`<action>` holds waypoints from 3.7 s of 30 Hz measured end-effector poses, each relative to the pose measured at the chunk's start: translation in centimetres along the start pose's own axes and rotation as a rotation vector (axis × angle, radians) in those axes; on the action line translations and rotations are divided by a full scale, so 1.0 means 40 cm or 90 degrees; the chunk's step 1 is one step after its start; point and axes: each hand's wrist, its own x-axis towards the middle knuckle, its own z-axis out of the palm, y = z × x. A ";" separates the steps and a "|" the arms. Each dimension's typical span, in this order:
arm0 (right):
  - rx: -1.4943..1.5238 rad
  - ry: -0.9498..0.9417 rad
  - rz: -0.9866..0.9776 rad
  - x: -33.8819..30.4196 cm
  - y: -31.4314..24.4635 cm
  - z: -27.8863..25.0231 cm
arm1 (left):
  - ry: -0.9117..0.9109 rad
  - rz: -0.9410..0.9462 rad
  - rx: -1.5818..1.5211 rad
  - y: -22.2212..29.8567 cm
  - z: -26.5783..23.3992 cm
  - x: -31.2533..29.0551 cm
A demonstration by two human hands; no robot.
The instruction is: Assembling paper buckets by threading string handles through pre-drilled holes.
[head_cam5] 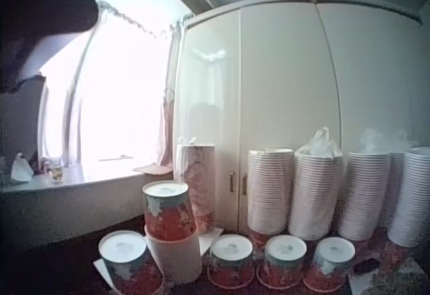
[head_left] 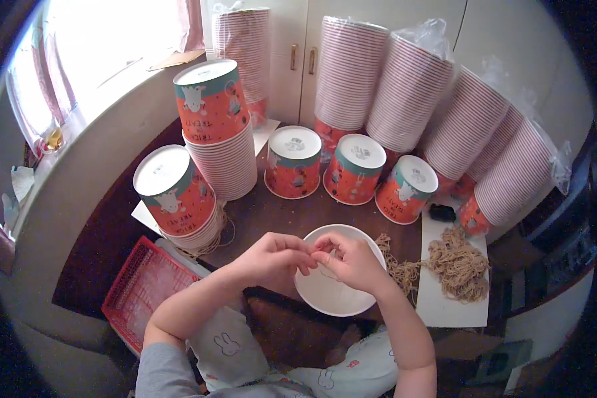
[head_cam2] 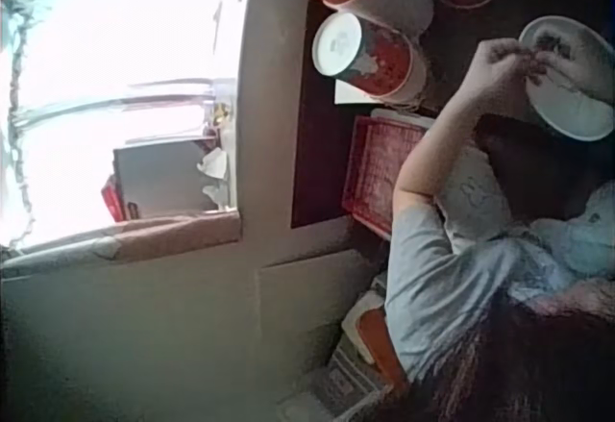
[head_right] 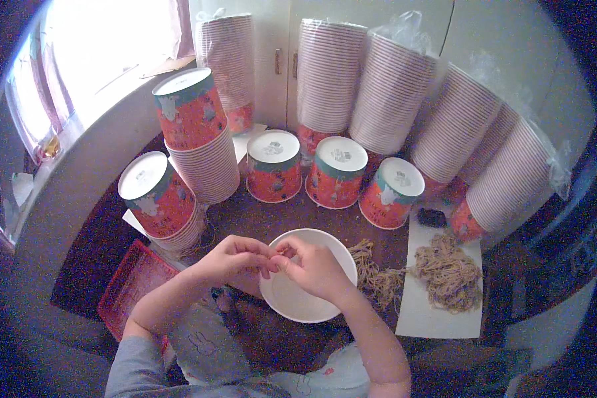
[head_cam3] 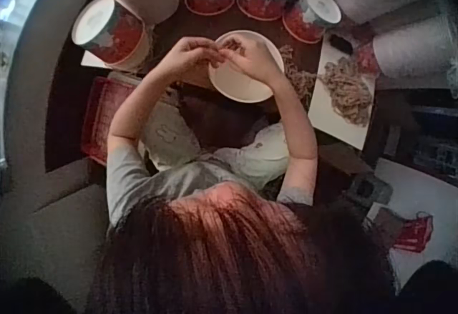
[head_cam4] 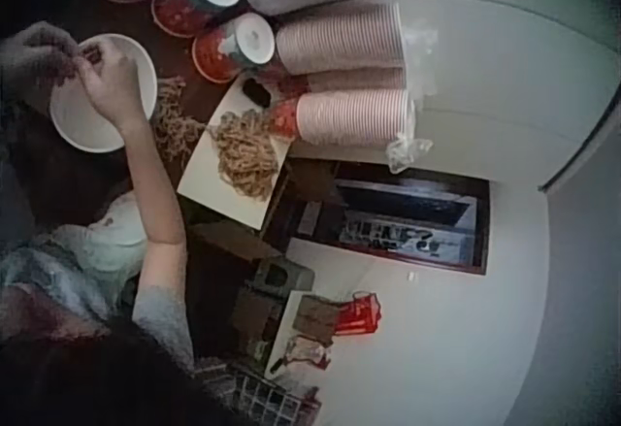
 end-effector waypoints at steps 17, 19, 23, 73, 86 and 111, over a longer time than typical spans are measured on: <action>0.422 -0.078 0.062 0.010 0.033 0.012 | -0.063 -0.018 -0.286 -0.010 -0.028 0.002; 0.453 -0.108 0.070 0.010 0.043 0.012 | -0.052 -0.011 -0.241 -0.015 -0.025 0.000; 0.357 -0.072 0.092 0.005 0.043 0.015 | 0.022 -0.007 -0.184 -0.020 -0.020 0.003; -0.067 0.078 -0.042 0.016 0.008 0.051 | 0.239 0.225 0.534 -0.025 0.005 -0.014; -0.171 0.091 0.002 0.035 0.084 0.081 | 0.143 0.132 0.428 -0.068 -0.060 0.038; -0.246 0.088 -0.039 0.045 0.084 0.096 | 0.139 0.083 0.503 -0.065 -0.050 0.026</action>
